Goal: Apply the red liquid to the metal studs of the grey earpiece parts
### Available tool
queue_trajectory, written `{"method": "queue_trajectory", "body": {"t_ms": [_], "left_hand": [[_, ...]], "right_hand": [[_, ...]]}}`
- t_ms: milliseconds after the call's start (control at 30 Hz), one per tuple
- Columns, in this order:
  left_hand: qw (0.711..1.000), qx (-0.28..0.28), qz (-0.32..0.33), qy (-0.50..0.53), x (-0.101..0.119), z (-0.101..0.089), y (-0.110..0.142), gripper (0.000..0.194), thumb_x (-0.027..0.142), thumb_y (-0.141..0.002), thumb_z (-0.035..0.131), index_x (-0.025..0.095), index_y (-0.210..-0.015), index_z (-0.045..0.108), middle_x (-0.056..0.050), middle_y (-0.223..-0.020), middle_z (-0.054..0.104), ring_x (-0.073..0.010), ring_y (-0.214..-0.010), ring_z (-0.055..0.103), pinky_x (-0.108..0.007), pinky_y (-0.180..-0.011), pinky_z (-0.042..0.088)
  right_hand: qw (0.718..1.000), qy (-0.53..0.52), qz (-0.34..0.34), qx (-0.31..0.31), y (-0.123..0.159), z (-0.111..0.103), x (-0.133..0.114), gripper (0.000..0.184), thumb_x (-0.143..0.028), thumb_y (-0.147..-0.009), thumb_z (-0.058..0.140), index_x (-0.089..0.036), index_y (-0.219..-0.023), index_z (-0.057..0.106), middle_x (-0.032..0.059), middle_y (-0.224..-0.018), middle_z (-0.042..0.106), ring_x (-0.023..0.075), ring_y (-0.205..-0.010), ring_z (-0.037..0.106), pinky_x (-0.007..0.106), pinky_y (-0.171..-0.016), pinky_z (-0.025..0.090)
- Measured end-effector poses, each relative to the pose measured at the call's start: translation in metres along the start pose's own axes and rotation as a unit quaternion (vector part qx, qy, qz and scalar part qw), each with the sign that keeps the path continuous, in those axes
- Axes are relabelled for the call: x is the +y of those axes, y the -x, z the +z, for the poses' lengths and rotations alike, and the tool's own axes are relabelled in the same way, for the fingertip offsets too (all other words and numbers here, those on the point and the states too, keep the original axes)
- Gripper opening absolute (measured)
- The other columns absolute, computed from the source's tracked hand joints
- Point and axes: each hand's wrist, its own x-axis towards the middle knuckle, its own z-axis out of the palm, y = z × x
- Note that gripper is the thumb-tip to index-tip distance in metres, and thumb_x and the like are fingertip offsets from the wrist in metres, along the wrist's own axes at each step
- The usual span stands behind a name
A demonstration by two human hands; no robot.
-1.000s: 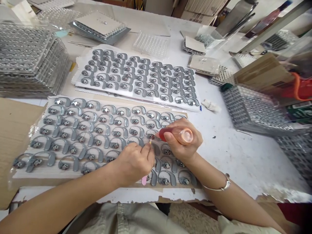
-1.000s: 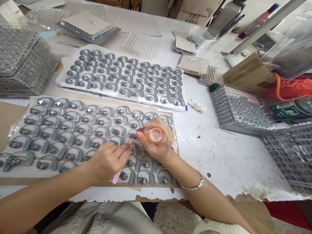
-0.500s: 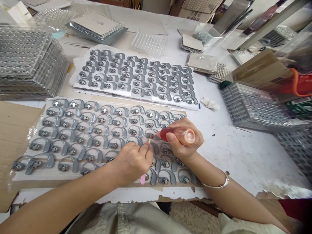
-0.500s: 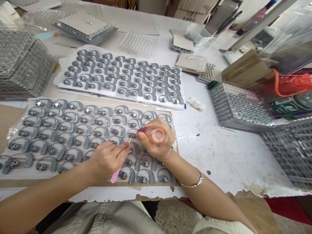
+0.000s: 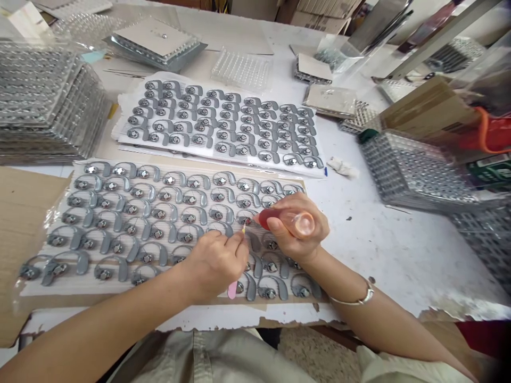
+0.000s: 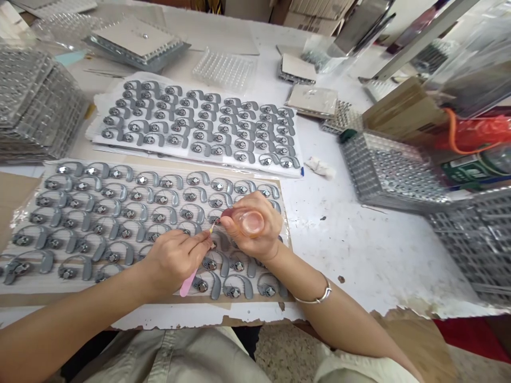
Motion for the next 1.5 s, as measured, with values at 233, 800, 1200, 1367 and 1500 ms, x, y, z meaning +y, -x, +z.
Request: {"method": "queue_trajectory", "body": {"t_ms": [233,800,1200,1367,1500], "left_hand": [[1.000,0.004,-0.008,0.004,-0.002,0.002,0.001,0.021,0.003,-0.087,0.043,0.006,-0.092,0.064,-0.015,-0.091,0.073,-0.0167,-0.059,0.066,-0.030,-0.050,0.052],[0.995,-0.031,-0.052,0.076,-0.010,0.004,0.004,0.018,0.009,-0.084,0.047,0.010,-0.092,0.064,-0.009,-0.088,0.073,-0.0190,-0.065,0.070,-0.032,-0.057,0.056],[0.982,-0.059,-0.111,0.141,-0.016,0.004,0.005,0.019,0.012,-0.083,0.051,0.014,-0.093,0.067,-0.007,-0.080,0.072,-0.0192,-0.074,0.071,-0.029,-0.067,0.058],[0.968,-0.033,-0.158,0.192,-0.018,0.001,0.002,0.020,0.015,-0.085,0.052,0.017,-0.093,0.070,-0.005,-0.081,0.074,-0.0174,-0.073,0.071,-0.027,-0.068,0.057],[0.951,-0.024,-0.191,0.243,-0.023,-0.001,0.001,0.020,0.017,-0.086,0.054,0.018,-0.095,0.072,-0.003,-0.087,0.076,-0.0177,-0.075,0.072,-0.026,-0.068,0.057]], "right_hand": [[1.000,0.026,-0.007,-0.011,-0.001,-0.003,-0.003,0.016,-0.031,-0.083,0.066,-0.020,-0.089,0.057,0.0013,-0.069,0.061,0.0160,-0.056,0.056,0.031,-0.049,0.049],[0.999,0.019,-0.016,-0.028,0.004,-0.007,-0.002,0.016,-0.027,-0.081,0.068,-0.019,-0.089,0.057,0.0012,-0.070,0.062,0.0159,-0.056,0.056,0.030,-0.049,0.048],[0.999,0.005,-0.013,-0.039,0.004,-0.007,-0.004,0.013,-0.022,-0.080,0.067,-0.018,-0.089,0.059,0.0015,-0.070,0.062,0.0163,-0.056,0.055,0.030,-0.051,0.047],[1.000,-0.001,-0.018,-0.024,0.004,-0.005,-0.004,0.012,-0.023,-0.078,0.068,-0.019,-0.086,0.059,0.0004,-0.068,0.062,0.0156,-0.054,0.055,0.029,-0.048,0.047],[1.000,0.000,-0.017,-0.021,0.003,-0.005,-0.006,0.012,-0.024,-0.079,0.068,-0.019,-0.084,0.058,0.0005,-0.067,0.062,0.0154,-0.052,0.056,0.029,-0.047,0.047]]}}
